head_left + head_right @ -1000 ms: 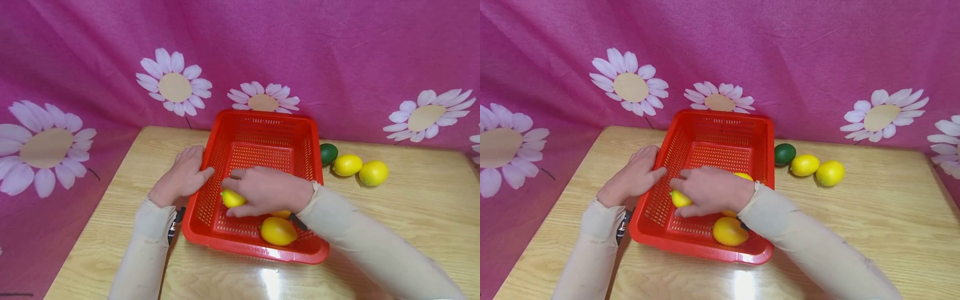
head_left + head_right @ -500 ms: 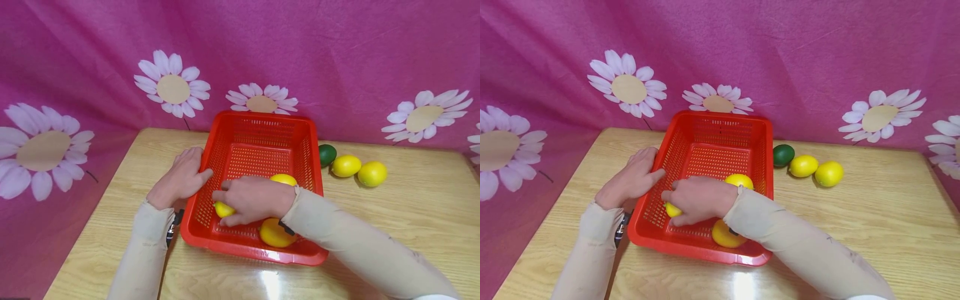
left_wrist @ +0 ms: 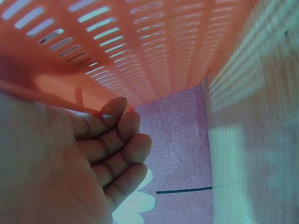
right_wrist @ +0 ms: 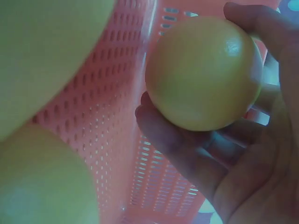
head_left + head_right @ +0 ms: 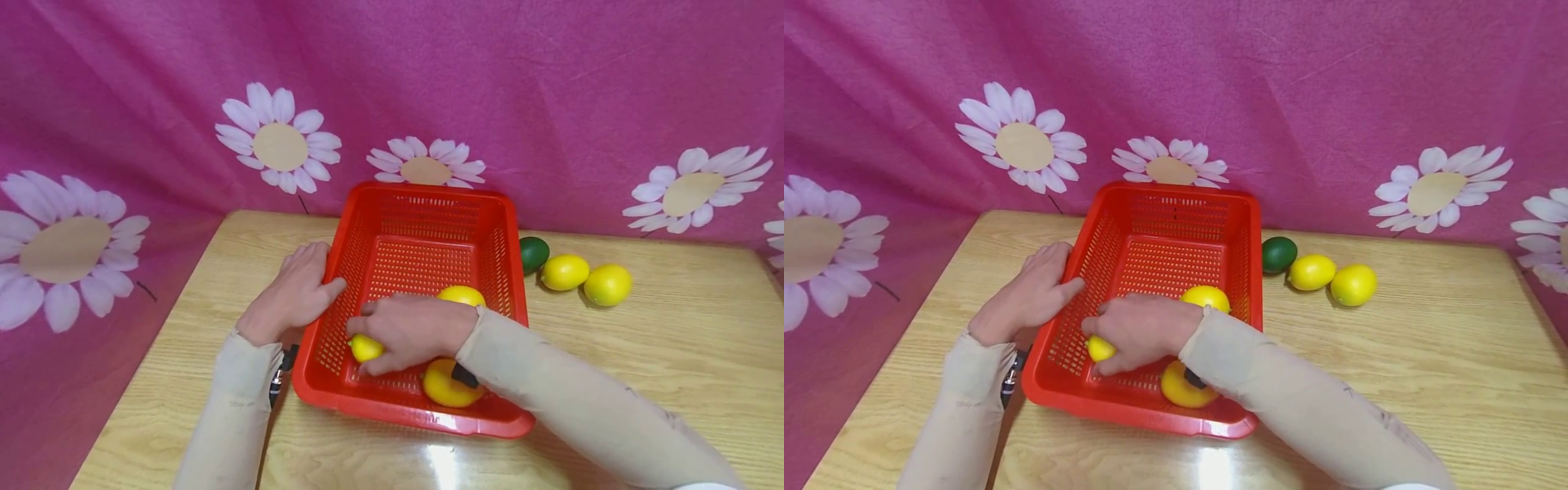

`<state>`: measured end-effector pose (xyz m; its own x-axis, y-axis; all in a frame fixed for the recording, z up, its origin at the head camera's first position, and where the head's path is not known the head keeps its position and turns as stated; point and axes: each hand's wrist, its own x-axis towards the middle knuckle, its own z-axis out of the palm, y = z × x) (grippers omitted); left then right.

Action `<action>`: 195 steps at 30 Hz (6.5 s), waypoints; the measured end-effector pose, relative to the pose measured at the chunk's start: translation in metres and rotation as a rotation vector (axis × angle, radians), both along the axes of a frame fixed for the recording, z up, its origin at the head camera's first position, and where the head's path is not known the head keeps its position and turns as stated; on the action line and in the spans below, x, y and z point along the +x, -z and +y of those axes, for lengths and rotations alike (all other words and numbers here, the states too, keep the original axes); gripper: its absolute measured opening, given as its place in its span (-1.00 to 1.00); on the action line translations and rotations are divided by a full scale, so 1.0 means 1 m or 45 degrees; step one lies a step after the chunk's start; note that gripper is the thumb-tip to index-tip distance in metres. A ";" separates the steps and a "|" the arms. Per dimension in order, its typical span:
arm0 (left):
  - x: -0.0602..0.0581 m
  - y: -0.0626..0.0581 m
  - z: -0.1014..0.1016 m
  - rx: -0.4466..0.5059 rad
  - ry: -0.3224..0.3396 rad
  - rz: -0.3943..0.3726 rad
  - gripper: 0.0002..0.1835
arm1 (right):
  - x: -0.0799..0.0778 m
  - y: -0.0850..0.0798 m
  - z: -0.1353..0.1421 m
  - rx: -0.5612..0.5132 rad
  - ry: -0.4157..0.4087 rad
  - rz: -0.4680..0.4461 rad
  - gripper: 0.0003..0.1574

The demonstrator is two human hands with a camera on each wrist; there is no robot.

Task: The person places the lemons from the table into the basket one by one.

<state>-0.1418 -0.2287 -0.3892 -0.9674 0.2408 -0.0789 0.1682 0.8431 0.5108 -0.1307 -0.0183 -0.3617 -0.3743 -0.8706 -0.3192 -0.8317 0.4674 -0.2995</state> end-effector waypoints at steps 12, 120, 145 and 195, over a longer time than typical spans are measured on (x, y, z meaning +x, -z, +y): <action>0.001 0.001 0.000 0.007 0.006 0.007 -0.57 | -0.004 0.005 0.003 -0.016 0.045 -0.102 -0.29; 0.000 0.002 0.001 -0.008 0.010 0.038 -0.61 | -0.017 0.004 0.021 0.004 0.099 -0.314 -0.45; 0.001 0.003 -0.001 0.021 0.007 0.013 -0.57 | -0.005 -0.044 0.083 -0.757 0.281 0.185 -0.67; 0.003 0.002 0.000 0.044 -0.022 -0.028 -0.60 | -0.027 -0.033 0.155 -1.029 0.577 0.453 -0.78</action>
<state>-0.1390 -0.2283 -0.3913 -0.9695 0.2269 -0.0923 0.1419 0.8274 0.5434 -0.1576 0.1370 -0.3288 -0.6843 -0.5279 0.5030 -0.7283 0.5288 -0.4358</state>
